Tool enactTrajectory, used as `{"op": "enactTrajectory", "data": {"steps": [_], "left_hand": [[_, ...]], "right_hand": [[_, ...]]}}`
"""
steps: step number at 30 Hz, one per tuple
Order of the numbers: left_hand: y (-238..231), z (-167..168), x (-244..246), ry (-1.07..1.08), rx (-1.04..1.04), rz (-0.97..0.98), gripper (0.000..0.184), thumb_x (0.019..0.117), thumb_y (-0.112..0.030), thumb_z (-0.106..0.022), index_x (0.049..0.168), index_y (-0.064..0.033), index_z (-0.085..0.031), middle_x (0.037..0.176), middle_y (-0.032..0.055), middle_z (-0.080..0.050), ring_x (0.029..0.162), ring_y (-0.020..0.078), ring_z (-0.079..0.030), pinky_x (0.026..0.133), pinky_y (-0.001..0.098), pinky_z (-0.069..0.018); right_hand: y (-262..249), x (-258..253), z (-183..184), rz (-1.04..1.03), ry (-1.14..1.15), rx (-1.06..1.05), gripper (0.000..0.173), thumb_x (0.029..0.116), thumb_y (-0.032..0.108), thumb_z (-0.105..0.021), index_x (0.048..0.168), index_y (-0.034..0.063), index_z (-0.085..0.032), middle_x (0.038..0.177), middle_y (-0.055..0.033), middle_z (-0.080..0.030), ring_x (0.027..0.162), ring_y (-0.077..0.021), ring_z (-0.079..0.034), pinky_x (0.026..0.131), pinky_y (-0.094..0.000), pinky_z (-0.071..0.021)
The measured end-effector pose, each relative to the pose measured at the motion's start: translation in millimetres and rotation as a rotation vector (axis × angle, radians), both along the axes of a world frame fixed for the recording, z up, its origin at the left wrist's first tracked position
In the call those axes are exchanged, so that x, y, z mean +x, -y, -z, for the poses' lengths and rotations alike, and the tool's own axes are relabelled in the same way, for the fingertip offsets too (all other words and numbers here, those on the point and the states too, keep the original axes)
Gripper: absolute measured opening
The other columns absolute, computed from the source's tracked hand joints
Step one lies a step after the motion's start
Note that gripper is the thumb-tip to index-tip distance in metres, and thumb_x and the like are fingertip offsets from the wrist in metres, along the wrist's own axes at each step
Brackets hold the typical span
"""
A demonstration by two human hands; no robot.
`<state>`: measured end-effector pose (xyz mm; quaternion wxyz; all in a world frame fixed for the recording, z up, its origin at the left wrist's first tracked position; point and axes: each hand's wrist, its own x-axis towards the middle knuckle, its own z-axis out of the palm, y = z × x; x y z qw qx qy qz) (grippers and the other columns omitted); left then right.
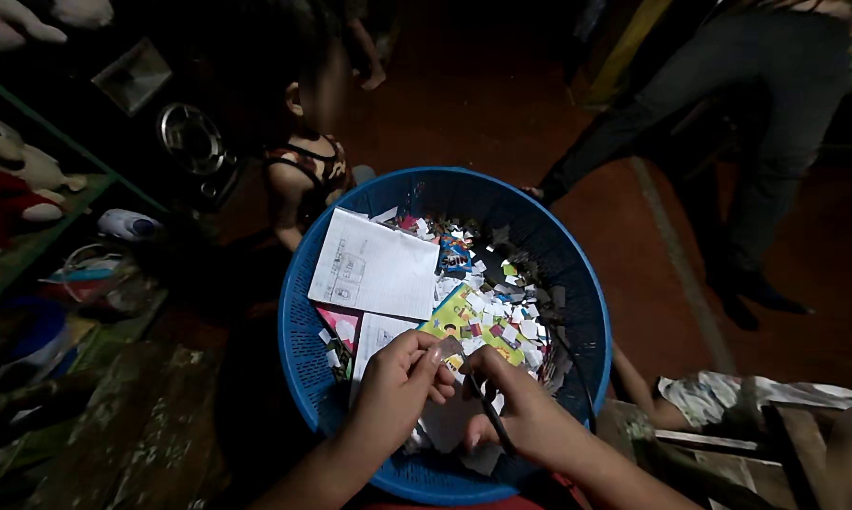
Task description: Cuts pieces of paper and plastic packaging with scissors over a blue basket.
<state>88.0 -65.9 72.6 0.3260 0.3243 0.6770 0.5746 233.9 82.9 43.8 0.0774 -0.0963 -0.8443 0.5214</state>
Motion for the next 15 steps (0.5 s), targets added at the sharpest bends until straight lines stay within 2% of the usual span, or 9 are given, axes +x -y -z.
{"op": "enactTrajectory", "data": {"steps": [4,7,11,15], "left_hand": [[-0.4,-2.1,2.0,0.058,-0.026,0.011,0.01,0.1047,-0.01,-0.054,0.106,-0.0025,-0.061,0.082,0.0012,-0.072,0.069,0.0099,-0.073,0.065,0.0252,-0.0637],[-0.7,-3.1,2.8,0.058,-0.043,0.03,0.008,0.1039,-0.008,-0.055,0.104,-0.0028,-0.061,0.08,0.0011,-0.073,0.068,0.01,-0.073,0.065,0.025,-0.0635],[-0.8,-4.8,3.8,0.041,-0.078,0.037,0.007,0.1031,-0.006,-0.055,0.103,-0.0033,-0.061,0.078,0.0,-0.072,0.067,0.0094,-0.073,0.064,0.0243,-0.063],[-2.0,-6.4,2.6,0.034,-0.116,0.038,0.008,0.1036,-0.009,-0.056,0.102,-0.0039,-0.061,0.077,-0.0002,-0.072,0.065,0.0089,-0.072,0.063,0.0241,-0.0628]], "right_hand": [[1.3,-0.5,0.2,-0.036,-0.001,0.039,0.074,0.0812,0.071,-0.067,0.115,0.0052,-0.06,0.092,-0.0028,-0.065,0.081,-0.0102,-0.062,0.069,-0.0289,-0.0539],[1.3,-0.2,1.2,-0.034,-0.005,0.06,0.07,0.0834,0.067,-0.068,0.113,0.005,-0.06,0.087,-0.0026,-0.066,0.076,-0.0102,-0.062,0.067,-0.0293,-0.0538],[0.8,0.8,2.6,-0.007,-0.005,0.081,0.06,0.0838,0.059,-0.073,0.108,0.0053,-0.062,0.075,-0.0006,-0.062,0.064,-0.008,-0.057,0.058,-0.0256,-0.0502],[-1.3,2.6,-2.0,0.095,0.028,-0.027,0.05,0.0789,0.048,-0.083,0.102,0.0075,-0.065,0.064,0.0061,-0.055,0.053,0.0008,-0.047,0.05,-0.0173,-0.0421]]}}
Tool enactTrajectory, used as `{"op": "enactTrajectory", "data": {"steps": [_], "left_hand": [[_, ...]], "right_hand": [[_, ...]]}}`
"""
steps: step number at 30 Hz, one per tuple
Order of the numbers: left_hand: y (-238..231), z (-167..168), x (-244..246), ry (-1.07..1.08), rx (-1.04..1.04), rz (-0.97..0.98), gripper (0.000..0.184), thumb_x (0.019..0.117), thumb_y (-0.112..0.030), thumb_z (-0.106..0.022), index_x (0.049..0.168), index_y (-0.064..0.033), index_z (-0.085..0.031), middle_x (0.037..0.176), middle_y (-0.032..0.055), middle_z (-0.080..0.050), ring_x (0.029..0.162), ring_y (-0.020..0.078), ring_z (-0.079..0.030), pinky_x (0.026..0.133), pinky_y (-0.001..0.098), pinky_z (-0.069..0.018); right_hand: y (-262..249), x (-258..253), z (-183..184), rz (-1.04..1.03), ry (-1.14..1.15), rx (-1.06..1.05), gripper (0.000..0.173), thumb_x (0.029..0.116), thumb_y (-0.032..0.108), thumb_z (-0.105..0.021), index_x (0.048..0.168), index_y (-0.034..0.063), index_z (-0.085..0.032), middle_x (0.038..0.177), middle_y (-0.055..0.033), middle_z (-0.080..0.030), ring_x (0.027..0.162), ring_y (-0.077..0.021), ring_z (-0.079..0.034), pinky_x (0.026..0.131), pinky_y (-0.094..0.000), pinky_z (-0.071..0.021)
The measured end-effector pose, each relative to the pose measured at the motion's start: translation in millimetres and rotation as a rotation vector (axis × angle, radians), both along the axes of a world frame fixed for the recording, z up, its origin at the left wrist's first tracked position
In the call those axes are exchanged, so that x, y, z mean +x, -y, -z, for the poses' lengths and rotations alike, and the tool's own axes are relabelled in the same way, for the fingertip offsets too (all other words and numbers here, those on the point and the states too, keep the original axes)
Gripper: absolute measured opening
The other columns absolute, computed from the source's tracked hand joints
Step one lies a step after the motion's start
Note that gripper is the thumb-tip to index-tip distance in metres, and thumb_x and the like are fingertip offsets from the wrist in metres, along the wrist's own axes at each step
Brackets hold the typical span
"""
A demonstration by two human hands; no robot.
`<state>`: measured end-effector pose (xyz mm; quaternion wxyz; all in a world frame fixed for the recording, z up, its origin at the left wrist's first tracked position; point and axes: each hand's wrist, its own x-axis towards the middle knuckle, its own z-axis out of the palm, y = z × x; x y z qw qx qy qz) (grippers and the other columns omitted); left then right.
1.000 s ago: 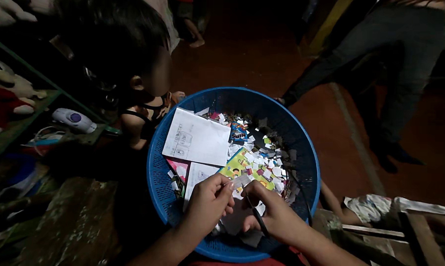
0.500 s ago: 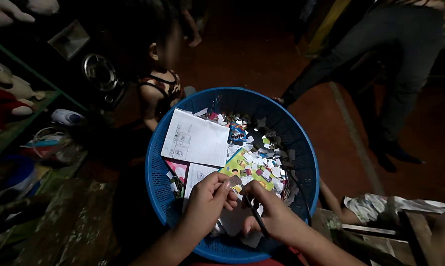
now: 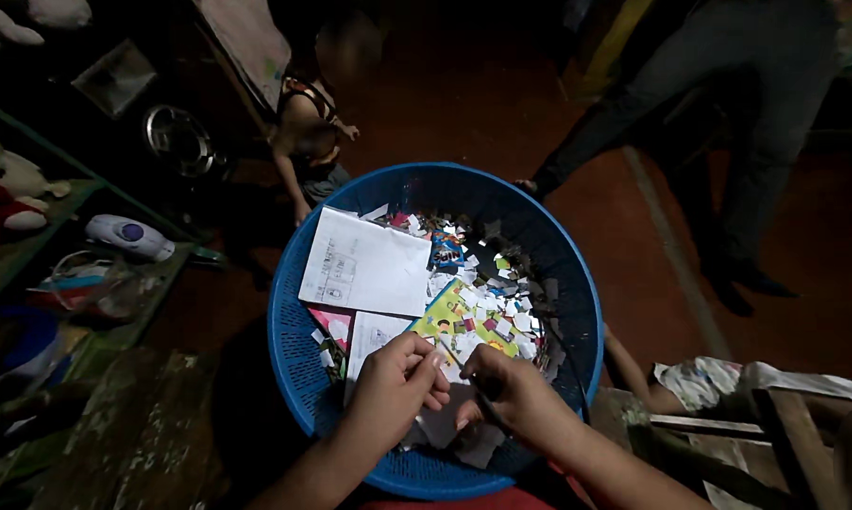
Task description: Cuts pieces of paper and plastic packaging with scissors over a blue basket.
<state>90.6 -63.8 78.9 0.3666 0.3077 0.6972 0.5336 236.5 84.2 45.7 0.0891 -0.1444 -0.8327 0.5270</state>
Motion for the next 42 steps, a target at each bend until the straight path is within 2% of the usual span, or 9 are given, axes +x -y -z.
{"op": "enactTrajectory", "data": {"steps": [3,7,16,22,26,30,34,38,42], "left_hand": [[-2.7,3.3,-3.2,-0.114,-0.161,0.085,0.015,0.1041,-0.017,-0.058,0.108,-0.0034,-0.064,0.085,0.0019,-0.072,0.071,0.0084,-0.072,0.068,0.0248,-0.0624],[-11.8,20.4,-2.9,-0.463,-0.388,0.336,0.053,0.1019,-0.032,-0.063,0.146,-0.0037,-0.052,0.136,0.0213,-0.058,0.112,0.0329,-0.066,0.097,0.0483,-0.0553],[-34.2,40.1,19.1,-0.584,-0.689,0.611,0.05,0.096,-0.008,-0.066,0.143,0.0017,-0.053,0.147,0.032,-0.043,0.129,0.0497,-0.051,0.103,0.0587,-0.0486],[-34.0,28.4,3.7,-0.451,-0.503,0.447,0.081,0.0879,0.003,-0.07,0.157,-0.0069,-0.03,0.133,0.0278,-0.059,0.11,0.0443,-0.066,0.093,0.0595,-0.0542],[-27.7,18.0,-10.9,-0.449,-0.219,0.135,0.07,0.0911,-0.014,-0.075,0.153,-0.0105,-0.042,0.147,0.0181,-0.053,0.12,0.0313,-0.064,0.098,0.0495,-0.0543],[-16.3,23.8,-8.1,-0.433,0.098,-0.05,0.046,0.091,-0.015,-0.074,0.134,-0.007,-0.06,0.13,0.0104,-0.066,0.108,0.0113,-0.068,0.086,0.0278,-0.0579],[-10.4,24.9,-2.8,-0.419,0.237,-0.01,0.042,0.0902,-0.017,-0.075,0.127,-0.0021,-0.062,0.123,0.0084,-0.067,0.11,0.0043,-0.065,0.09,0.0199,-0.0542],[-10.9,22.6,0.9,-0.395,0.293,0.085,0.062,0.0878,-0.021,-0.079,0.139,0.0014,-0.052,0.135,0.0143,-0.061,0.117,0.0077,-0.063,0.096,0.0233,-0.0535],[-11.4,29.8,0.2,-0.364,0.381,0.058,0.081,0.0861,-0.037,-0.081,0.15,-0.0053,-0.042,0.148,0.0182,-0.044,0.108,0.0077,-0.064,0.083,0.0223,-0.0578]], "right_hand": [[-3.2,0.0,1.6,0.148,-0.139,-0.101,0.054,0.0815,0.047,-0.08,0.108,0.0047,-0.061,0.073,0.0076,-0.059,0.06,0.0028,-0.053,0.055,-0.0159,-0.0463],[-11.4,-3.4,7.7,0.231,-0.345,-0.288,0.065,0.0908,0.061,-0.064,0.121,0.0047,-0.051,0.1,0.002,-0.064,0.087,-0.0047,-0.064,0.071,-0.0216,-0.055],[-9.4,-3.7,10.5,0.206,-0.393,-0.318,0.068,0.0913,0.063,-0.062,0.121,0.0034,-0.05,0.102,0.0015,-0.063,0.09,-0.0051,-0.064,0.074,-0.0225,-0.0559],[-12.2,-0.4,12.7,0.225,-0.4,-0.328,0.064,0.0908,0.061,-0.065,0.121,0.0054,-0.052,0.103,0.0021,-0.064,0.09,-0.0051,-0.064,0.076,-0.0232,-0.0566],[-13.1,-1.1,9.3,0.275,-0.318,-0.198,0.057,0.0891,0.046,-0.073,0.122,0.0037,-0.054,0.107,0.0001,-0.065,0.097,-0.0059,-0.064,0.08,-0.0225,-0.0555],[-13.8,-3.6,8.4,0.199,-0.191,-0.087,0.053,0.089,0.039,-0.074,0.125,0.0038,-0.056,0.112,-0.0023,-0.066,0.104,-0.0072,-0.063,0.086,-0.0249,-0.054],[-10.6,-5.3,7.8,0.068,-0.198,-0.154,0.047,0.086,0.022,-0.077,0.122,0.0012,-0.055,0.105,-0.0024,-0.066,0.092,-0.004,-0.065,0.081,-0.021,-0.0562],[-8.8,-6.0,7.3,0.119,-0.293,-0.227,0.037,0.0829,0.011,-0.076,0.113,0.0044,-0.056,0.096,0.0022,-0.065,0.08,-0.0007,-0.064,0.071,-0.0181,-0.0558],[-9.8,-4.8,8.6,0.184,-0.358,-0.264,0.038,0.0814,0.01,-0.076,0.114,0.0065,-0.056,0.097,0.0048,-0.066,0.083,-0.0002,-0.065,0.074,-0.0189,-0.057]]}}
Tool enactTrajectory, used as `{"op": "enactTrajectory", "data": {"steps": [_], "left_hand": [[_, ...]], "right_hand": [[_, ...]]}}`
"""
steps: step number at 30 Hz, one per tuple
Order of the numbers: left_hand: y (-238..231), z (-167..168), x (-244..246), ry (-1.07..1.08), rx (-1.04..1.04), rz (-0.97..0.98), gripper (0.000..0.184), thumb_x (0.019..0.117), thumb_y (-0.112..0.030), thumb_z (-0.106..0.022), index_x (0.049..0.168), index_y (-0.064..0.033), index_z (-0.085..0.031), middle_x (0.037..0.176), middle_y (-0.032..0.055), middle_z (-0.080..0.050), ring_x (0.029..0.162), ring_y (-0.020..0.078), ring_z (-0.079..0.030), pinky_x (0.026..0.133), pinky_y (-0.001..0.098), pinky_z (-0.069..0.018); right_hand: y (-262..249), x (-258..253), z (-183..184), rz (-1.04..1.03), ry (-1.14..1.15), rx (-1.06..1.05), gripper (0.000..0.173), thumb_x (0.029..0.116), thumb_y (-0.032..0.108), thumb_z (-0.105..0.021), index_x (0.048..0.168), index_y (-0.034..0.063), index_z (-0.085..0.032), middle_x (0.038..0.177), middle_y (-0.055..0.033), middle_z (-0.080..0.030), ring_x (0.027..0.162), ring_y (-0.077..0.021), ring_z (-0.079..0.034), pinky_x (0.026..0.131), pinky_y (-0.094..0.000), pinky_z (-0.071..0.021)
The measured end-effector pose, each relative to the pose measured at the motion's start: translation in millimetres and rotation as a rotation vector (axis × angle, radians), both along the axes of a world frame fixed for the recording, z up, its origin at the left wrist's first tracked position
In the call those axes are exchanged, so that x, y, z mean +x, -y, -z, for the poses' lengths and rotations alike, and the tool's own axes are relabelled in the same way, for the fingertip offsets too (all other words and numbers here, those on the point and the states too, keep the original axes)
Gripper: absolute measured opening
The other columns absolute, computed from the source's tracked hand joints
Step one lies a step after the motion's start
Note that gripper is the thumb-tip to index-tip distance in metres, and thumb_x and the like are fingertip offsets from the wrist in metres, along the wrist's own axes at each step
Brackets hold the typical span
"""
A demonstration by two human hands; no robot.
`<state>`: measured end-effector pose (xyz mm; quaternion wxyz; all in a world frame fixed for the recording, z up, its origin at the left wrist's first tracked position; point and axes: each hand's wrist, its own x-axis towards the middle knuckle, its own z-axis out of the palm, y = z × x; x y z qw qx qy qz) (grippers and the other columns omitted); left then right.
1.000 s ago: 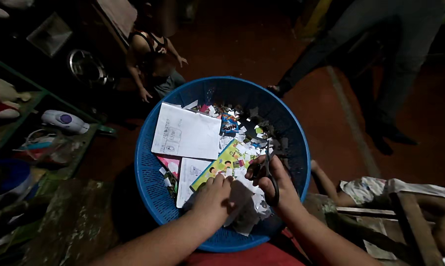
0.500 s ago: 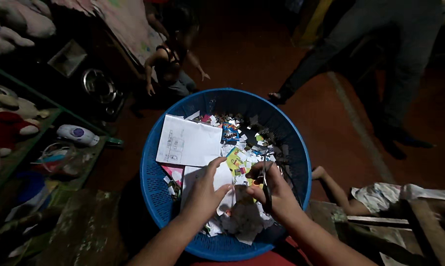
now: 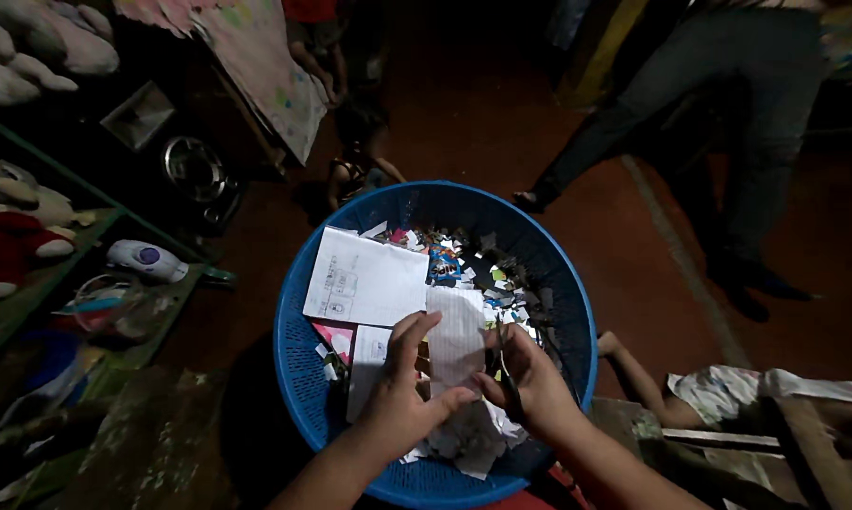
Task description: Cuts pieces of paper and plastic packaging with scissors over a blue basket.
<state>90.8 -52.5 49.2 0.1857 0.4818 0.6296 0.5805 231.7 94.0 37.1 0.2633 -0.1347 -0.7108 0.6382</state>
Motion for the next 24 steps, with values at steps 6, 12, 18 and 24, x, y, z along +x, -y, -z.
{"op": "enactTrajectory", "data": {"steps": [6,12,18,24], "left_hand": [[0.0,-4.6,0.4,-0.1,-0.027,0.033,0.053,0.0892,-0.007,-0.072,0.141,-0.0036,-0.059,0.143,0.0218,-0.05,0.109,0.0095,-0.063,0.084,0.0192,-0.0563],[-0.1,0.7,-5.8,-0.023,0.132,-0.142,0.079,0.0888,-0.013,-0.076,0.156,0.0009,-0.037,0.158,0.026,-0.031,0.131,0.0111,-0.054,0.096,0.0233,-0.0544],[1.8,5.9,-8.4,-0.003,0.21,-0.217,0.092,0.0905,-0.02,-0.077,0.164,-0.0126,-0.022,0.164,0.0207,-0.02,0.133,0.0096,-0.05,0.097,0.0236,-0.0534],[1.1,5.6,-7.7,0.019,0.225,-0.166,0.091,0.0901,-0.017,-0.078,0.163,-0.0099,-0.023,0.163,0.0193,-0.023,0.132,0.0092,-0.052,0.095,0.0234,-0.0552]], "right_hand": [[1.3,-1.1,-2.8,0.061,-0.008,-0.037,0.038,0.0814,0.011,-0.077,0.112,0.0062,-0.055,0.095,0.0051,-0.064,0.079,0.0001,-0.064,0.071,-0.0181,-0.0564],[-0.7,2.7,-1.5,-0.134,0.153,0.209,0.076,0.0854,0.07,-0.064,0.125,0.0055,-0.057,0.108,0.0013,-0.065,0.1,-0.0038,-0.062,0.084,-0.0237,-0.0537],[2.1,3.3,-4.6,-0.41,0.289,0.216,0.081,0.0856,0.076,-0.058,0.126,0.0053,-0.058,0.102,-0.0036,-0.066,0.093,-0.0098,-0.063,0.081,-0.0306,-0.0547],[7.0,3.6,-3.7,-0.392,0.191,0.161,0.068,0.0875,0.068,-0.063,0.117,0.0066,-0.06,0.088,0.0029,-0.066,0.079,-0.0015,-0.063,0.07,-0.0205,-0.0541]]}}
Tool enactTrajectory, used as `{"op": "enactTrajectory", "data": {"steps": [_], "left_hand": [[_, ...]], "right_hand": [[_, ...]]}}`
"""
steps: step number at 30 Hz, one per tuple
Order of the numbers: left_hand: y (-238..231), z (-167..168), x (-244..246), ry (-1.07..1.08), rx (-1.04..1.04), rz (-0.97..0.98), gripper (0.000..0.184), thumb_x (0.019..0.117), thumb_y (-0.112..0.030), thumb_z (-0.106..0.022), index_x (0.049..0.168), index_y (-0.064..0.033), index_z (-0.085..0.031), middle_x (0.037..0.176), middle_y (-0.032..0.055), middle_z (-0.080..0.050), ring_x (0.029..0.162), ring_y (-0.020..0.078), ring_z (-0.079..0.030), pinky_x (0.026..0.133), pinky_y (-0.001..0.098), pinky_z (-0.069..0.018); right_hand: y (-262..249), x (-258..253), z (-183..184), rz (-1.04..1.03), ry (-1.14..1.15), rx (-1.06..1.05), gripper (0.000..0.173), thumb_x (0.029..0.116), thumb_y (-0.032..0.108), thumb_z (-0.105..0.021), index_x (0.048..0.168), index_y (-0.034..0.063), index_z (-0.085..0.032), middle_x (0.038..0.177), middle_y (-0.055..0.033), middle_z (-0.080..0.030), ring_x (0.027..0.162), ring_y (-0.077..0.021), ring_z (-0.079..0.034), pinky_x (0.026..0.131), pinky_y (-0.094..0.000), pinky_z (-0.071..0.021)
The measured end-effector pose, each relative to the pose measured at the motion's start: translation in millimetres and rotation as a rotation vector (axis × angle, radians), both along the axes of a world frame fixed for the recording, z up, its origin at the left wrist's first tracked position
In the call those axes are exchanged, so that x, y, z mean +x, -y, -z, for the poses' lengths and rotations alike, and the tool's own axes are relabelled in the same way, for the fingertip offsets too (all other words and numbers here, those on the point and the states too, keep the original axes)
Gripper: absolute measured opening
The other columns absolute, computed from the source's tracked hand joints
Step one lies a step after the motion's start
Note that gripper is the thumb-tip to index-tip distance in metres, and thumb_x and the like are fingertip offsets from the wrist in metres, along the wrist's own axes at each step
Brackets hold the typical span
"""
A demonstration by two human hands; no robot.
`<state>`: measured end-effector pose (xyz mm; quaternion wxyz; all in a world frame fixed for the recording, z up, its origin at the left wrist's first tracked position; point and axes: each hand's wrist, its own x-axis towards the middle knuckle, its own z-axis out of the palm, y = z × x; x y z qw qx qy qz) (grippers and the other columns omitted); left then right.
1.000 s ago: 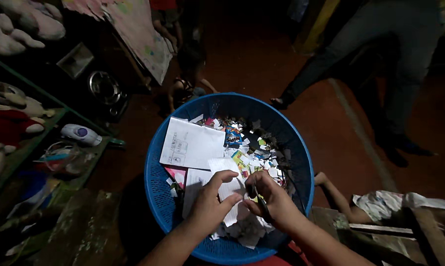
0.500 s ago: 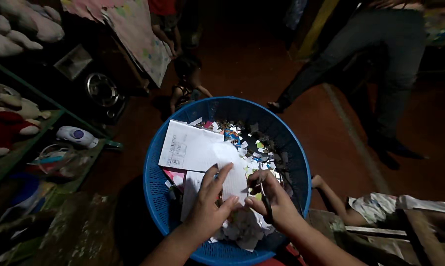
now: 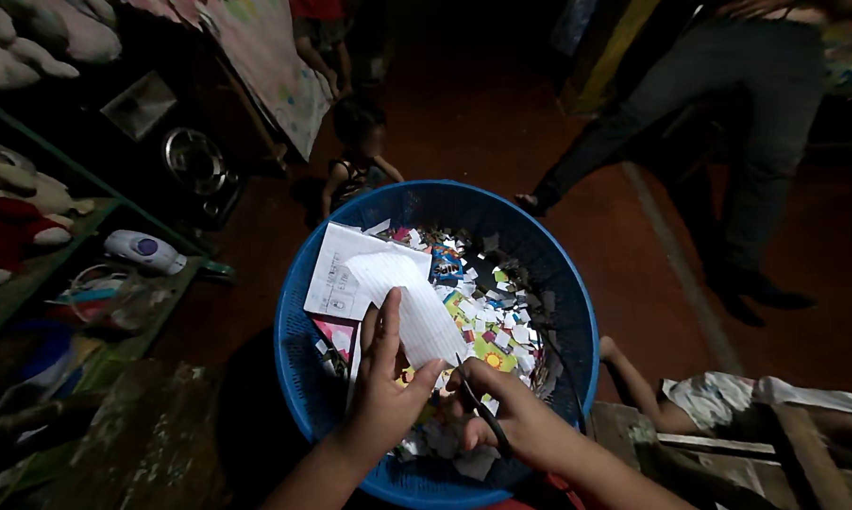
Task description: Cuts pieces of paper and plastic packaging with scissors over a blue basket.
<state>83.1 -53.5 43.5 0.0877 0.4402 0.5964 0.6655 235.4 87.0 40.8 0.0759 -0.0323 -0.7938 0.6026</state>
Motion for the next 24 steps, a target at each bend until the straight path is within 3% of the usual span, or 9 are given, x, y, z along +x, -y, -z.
{"op": "enactTrajectory", "data": {"steps": [6,9,13,24], "left_hand": [[0.4,-1.1,0.8,0.041,-0.028,0.008,0.095,0.0896,-0.018,-0.078,0.164,-0.0081,-0.019,0.162,0.0233,-0.02,0.121,0.0088,-0.058,0.087,0.0219,-0.0572],[0.1,-2.8,2.1,0.068,-0.02,0.009,0.096,0.0888,-0.017,-0.079,0.164,-0.0096,-0.019,0.163,0.0209,-0.02,0.125,0.0091,-0.057,0.089,0.0241,-0.0584],[0.3,-2.6,1.4,0.09,-0.009,0.033,0.097,0.0883,-0.017,-0.08,0.164,-0.0092,-0.019,0.163,0.0206,-0.02,0.118,0.0078,-0.061,0.085,0.0228,-0.059],[1.0,-4.0,0.2,0.131,-0.013,0.071,0.097,0.0897,-0.018,-0.079,0.164,-0.0086,-0.016,0.164,0.0188,-0.019,0.127,0.0111,-0.058,0.09,0.0257,-0.0593]], "right_hand": [[0.1,1.4,1.9,0.022,-0.009,-0.037,0.062,0.088,0.064,-0.065,0.113,0.0073,-0.06,0.081,0.0048,-0.064,0.072,0.0014,-0.06,0.065,-0.0173,-0.0518],[1.0,1.8,0.9,0.019,-0.009,-0.036,0.063,0.0875,0.064,-0.066,0.114,0.007,-0.061,0.083,0.0042,-0.065,0.074,0.001,-0.06,0.067,-0.0179,-0.0524],[1.5,1.4,1.2,0.016,-0.023,-0.033,0.06,0.0871,0.062,-0.068,0.112,0.0072,-0.061,0.082,0.0046,-0.064,0.073,0.0019,-0.06,0.066,-0.0166,-0.0515],[0.1,1.6,1.1,0.006,-0.017,-0.023,0.066,0.0866,0.068,-0.064,0.113,0.0073,-0.06,0.083,0.0048,-0.064,0.074,0.0011,-0.06,0.066,-0.0172,-0.0517]]}}
